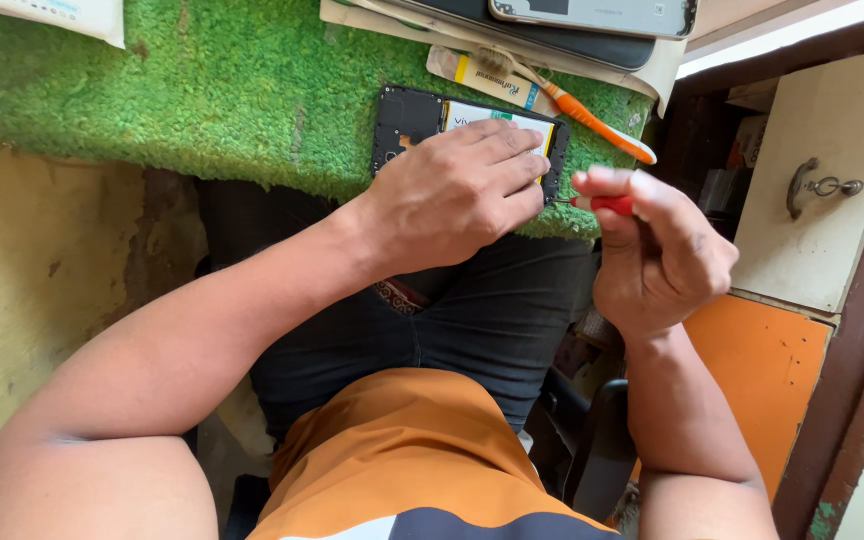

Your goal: The person repairs a disassembled smartphone at a small workbench. They use a red-handled screwdriver to work on the phone's internal components, apply liquid from a small red bottle onto the board, and manipulate small parts and the battery with their fingers while holding the phone steady.

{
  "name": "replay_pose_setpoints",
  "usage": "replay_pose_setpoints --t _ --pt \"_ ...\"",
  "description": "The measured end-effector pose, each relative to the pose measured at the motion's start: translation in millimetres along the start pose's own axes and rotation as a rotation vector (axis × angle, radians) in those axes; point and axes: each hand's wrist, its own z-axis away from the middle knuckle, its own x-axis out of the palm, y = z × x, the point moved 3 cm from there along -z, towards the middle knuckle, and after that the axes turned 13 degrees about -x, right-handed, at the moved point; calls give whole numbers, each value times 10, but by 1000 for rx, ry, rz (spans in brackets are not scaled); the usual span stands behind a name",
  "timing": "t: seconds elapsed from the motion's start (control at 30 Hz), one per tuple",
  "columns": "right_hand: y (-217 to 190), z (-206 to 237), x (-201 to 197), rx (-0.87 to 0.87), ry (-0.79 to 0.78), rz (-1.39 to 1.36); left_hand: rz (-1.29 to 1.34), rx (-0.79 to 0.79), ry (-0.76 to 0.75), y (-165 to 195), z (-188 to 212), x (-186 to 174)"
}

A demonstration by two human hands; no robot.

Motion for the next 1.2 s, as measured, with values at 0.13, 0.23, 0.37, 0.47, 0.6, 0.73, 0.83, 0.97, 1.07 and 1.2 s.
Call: replay_pose_setpoints --t 0.13,0.23,0.37,0.47,0.6,0.73,0.83,0.97,1.07,1.2 --pt "-21 1 -35 -93 22 142 -1 1 5 0 -2 -8" --pt "-13 -39 -7 -48 15 224 -6 7 6 4 -6 -14" --pt "-8 -53 45 105 47 -102 6 -5 13 2 0 -17" --pt "-41 8 9 98 -1 -9 1 5 15 -1 3 -15" --pt "-3 60 -18 -120 32 126 9 7 11 7 -12 -9" --pt "39 19 -23 -63 36 246 0 0 14 20 -11 -18" --pt "-5 -32 3 7 58 -14 5 -2 23 7 -21 -20" --pt "-83 -29 22 32 -29 -15 -5 1 14 4 -11 -16" --pt "-60 -2 7 -53 -31 31 8 -2 11 15 -4 -10" --pt "3 49 -36 -89 2 154 4 1 16 9 -8 -8"
